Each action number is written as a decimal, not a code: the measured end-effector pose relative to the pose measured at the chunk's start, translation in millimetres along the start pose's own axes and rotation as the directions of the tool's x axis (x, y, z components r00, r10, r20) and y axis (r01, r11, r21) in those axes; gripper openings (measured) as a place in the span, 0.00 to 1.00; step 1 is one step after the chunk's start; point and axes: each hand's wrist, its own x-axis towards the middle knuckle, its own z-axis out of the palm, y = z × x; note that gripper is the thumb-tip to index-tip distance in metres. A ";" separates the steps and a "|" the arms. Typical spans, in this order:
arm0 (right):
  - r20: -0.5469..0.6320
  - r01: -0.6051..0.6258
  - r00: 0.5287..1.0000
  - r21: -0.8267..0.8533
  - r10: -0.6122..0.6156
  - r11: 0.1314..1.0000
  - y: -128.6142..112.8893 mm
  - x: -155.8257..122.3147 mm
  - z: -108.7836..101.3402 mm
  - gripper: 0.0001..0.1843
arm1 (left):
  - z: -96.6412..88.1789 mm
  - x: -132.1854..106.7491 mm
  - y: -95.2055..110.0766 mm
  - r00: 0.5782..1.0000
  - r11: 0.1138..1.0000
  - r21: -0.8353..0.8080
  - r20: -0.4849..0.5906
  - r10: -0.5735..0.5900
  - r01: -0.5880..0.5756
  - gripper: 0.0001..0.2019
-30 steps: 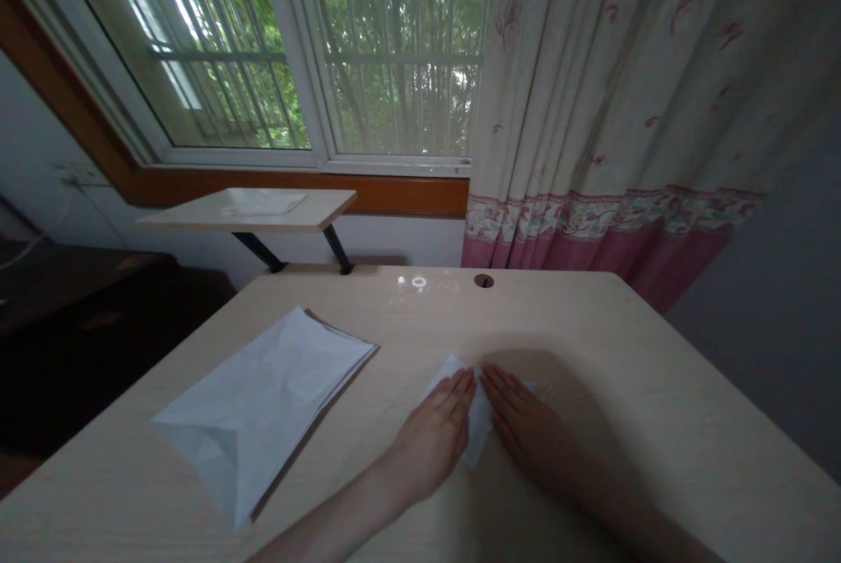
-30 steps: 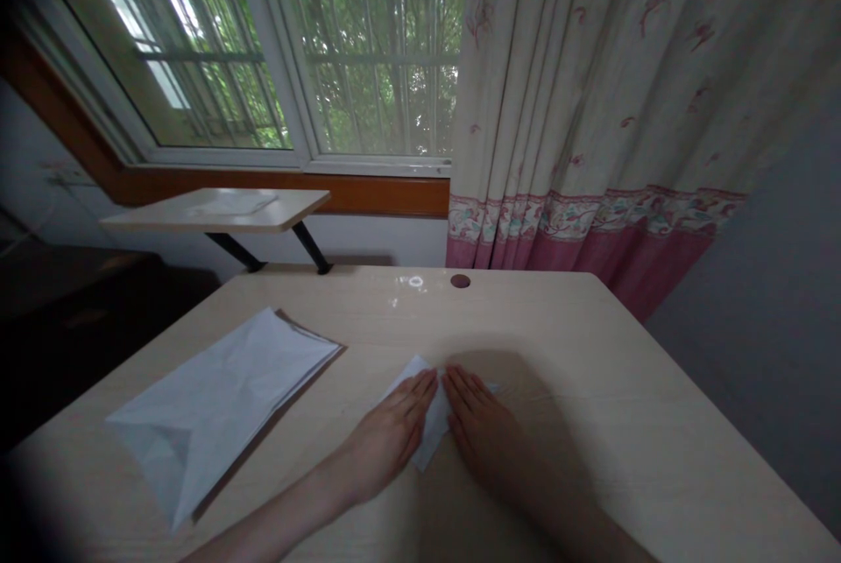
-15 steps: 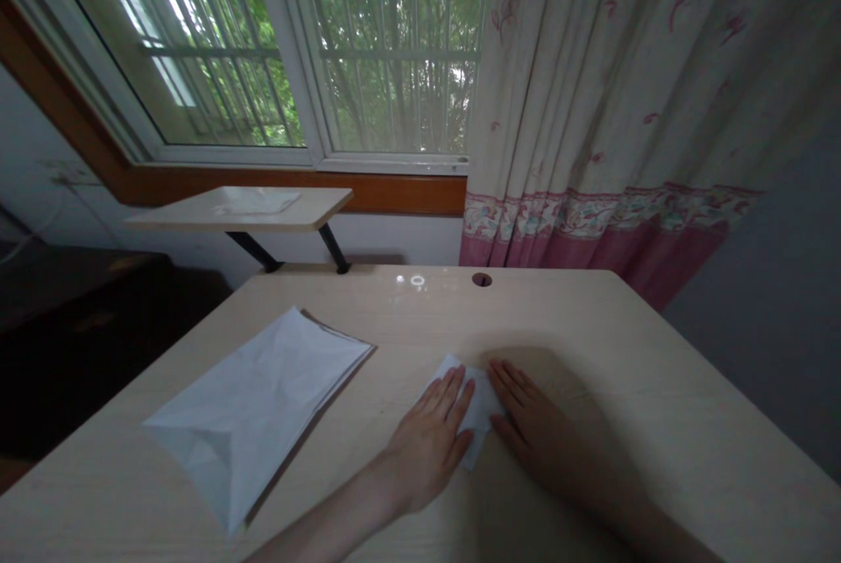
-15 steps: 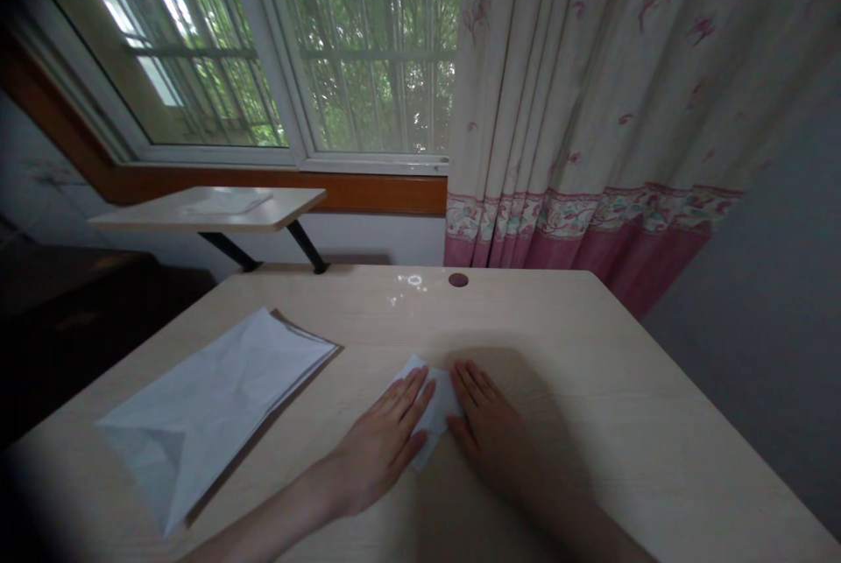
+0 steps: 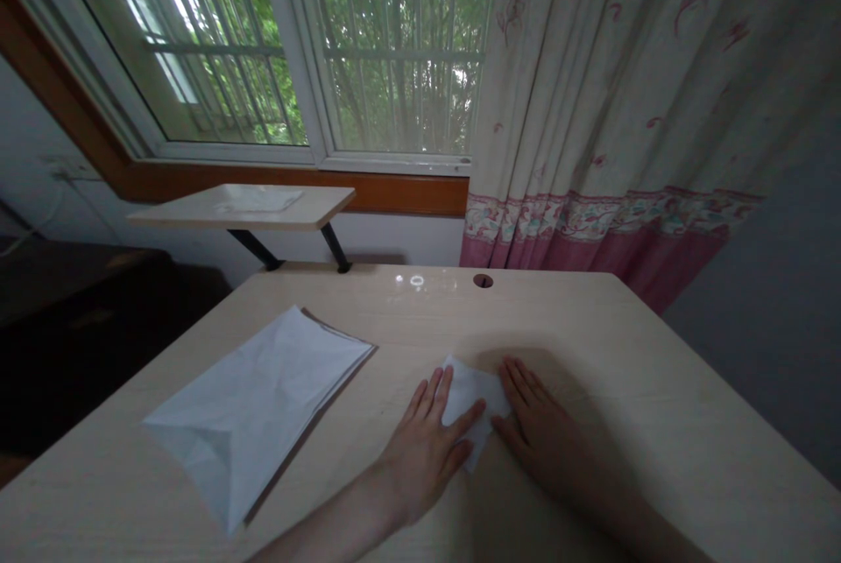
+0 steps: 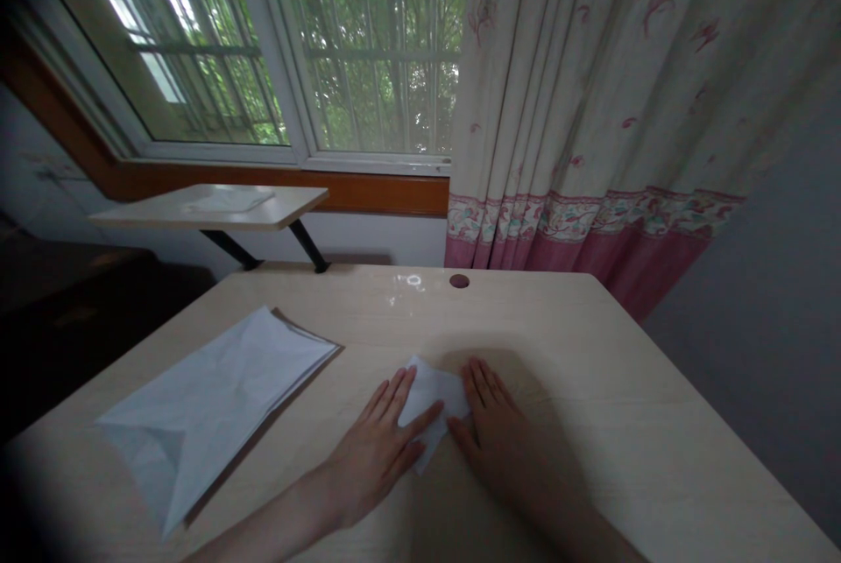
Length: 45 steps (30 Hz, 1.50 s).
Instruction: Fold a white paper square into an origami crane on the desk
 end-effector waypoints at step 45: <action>0.021 0.214 0.976 0.079 -0.216 0.974 -3.6 16.2 4.1 0.30 | 0.3 8.3 -13.9 0.972 0.978 -0.099 -0.167 0.165 -0.183 0.13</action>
